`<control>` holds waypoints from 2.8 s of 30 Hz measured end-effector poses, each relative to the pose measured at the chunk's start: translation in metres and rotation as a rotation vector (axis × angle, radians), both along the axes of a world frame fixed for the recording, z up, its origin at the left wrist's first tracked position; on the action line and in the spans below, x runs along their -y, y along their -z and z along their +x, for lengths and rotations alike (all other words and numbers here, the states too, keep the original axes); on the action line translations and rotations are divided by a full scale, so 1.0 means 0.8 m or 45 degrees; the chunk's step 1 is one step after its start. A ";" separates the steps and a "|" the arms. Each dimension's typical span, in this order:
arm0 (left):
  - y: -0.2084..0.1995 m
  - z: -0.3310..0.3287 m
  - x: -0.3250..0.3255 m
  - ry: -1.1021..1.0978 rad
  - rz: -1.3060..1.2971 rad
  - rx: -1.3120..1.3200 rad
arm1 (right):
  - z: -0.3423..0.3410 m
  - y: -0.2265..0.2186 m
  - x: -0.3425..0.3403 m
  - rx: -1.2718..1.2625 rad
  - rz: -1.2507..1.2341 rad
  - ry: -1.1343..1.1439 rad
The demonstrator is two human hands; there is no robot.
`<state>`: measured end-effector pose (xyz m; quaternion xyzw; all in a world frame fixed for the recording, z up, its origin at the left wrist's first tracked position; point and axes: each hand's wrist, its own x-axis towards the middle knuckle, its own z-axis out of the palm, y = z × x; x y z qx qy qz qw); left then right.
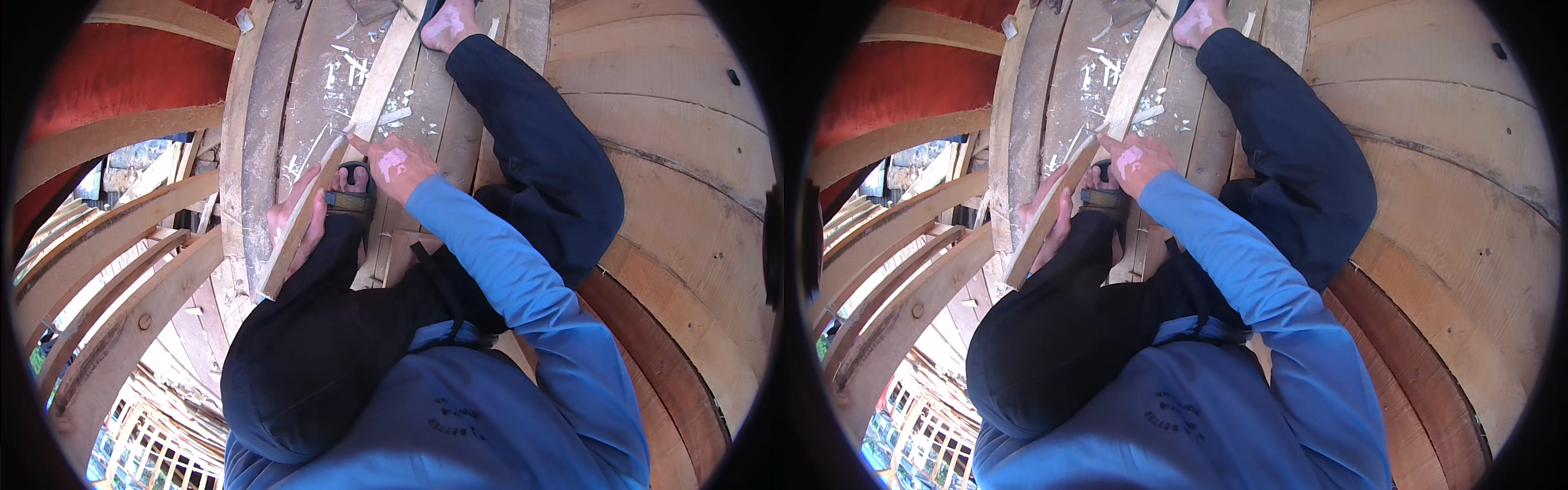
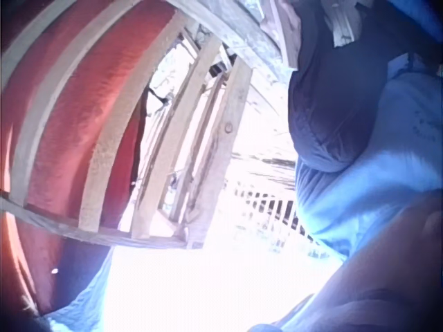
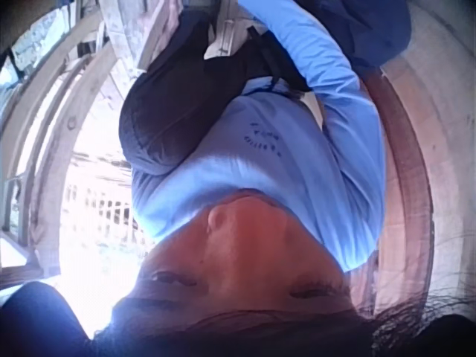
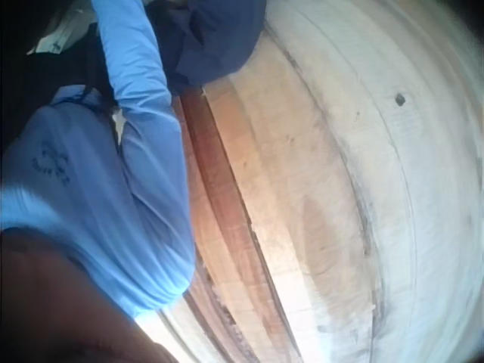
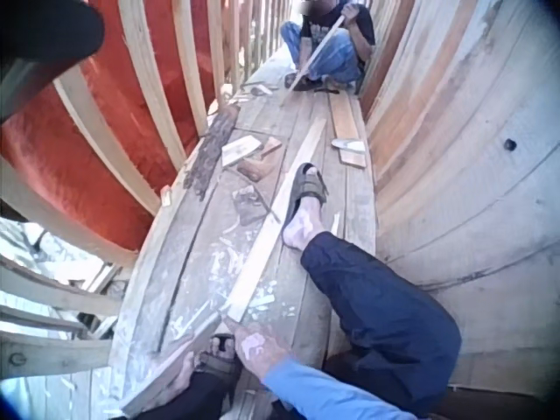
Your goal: The person carves a piece of wood using a knife, scraping away thin layers of material to shape one end into a point.
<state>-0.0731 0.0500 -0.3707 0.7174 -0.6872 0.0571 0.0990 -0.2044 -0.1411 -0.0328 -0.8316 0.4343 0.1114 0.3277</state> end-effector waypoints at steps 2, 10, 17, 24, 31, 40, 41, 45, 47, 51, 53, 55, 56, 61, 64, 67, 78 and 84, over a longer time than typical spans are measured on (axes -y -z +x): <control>-0.009 0.005 0.001 -0.001 0.027 0.032 | 0.009 -0.005 0.005 -0.071 0.049 -0.003; 0.008 0.007 0.017 0.035 0.078 0.200 | -0.013 0.008 -0.001 -0.080 0.067 0.009; -0.033 0.013 -0.001 -0.004 0.382 0.114 | -0.021 -0.009 -0.009 -0.035 0.033 -0.023; -0.072 0.024 0.000 -0.105 0.679 0.413 | 0.005 -0.013 -0.005 0.021 0.026 -0.062; -0.076 0.007 0.029 0.126 0.105 0.294 | -0.016 0.011 -0.010 -0.028 0.011 0.070; -0.090 0.012 0.029 0.226 -0.126 0.345 | -0.007 -0.008 -0.014 0.032 0.025 0.051; -0.093 0.010 0.032 0.240 -0.150 0.347 | -0.001 0.007 -0.007 -0.014 0.020 0.033; -0.096 -0.007 0.046 0.305 -0.239 0.349 | -0.001 0.006 0.012 -0.152 0.017 -0.017; -0.104 0.022 0.022 0.257 -0.235 0.413 | 0.011 -0.028 0.000 -0.022 0.057 -0.084; -0.107 0.013 0.027 0.305 -0.294 0.404 | 0.002 -0.045 -0.008 -0.014 0.001 -0.040; -0.114 0.005 0.038 0.334 -0.350 0.426 | 0.012 -0.006 0.000 -0.015 -0.062 -0.022; -0.116 0.003 0.046 0.356 -0.418 0.496 | 0.020 0.000 0.006 -0.021 -0.062 -0.024; -0.119 0.000 0.045 0.360 -0.433 0.504 | 0.015 -0.001 0.009 -0.040 -0.032 -0.029; -0.124 0.020 0.033 0.325 -0.340 0.421 | 0.016 -0.026 -0.009 -0.013 0.021 -0.033; -0.126 0.004 0.043 0.309 -0.231 0.219 | 0.010 -0.001 0.003 -0.108 0.000 -0.006; -0.157 0.032 0.014 0.111 0.055 -0.165 | 0.009 -0.011 0.015 -0.062 0.025 -0.096; -0.230 0.089 -0.032 -0.180 0.333 -0.478 | 0.016 -0.012 0.001 -0.011 0.054 -0.031; -0.232 0.088 -0.028 -0.179 0.347 -0.505 | 0.024 -0.005 0.023 -0.078 0.041 -0.067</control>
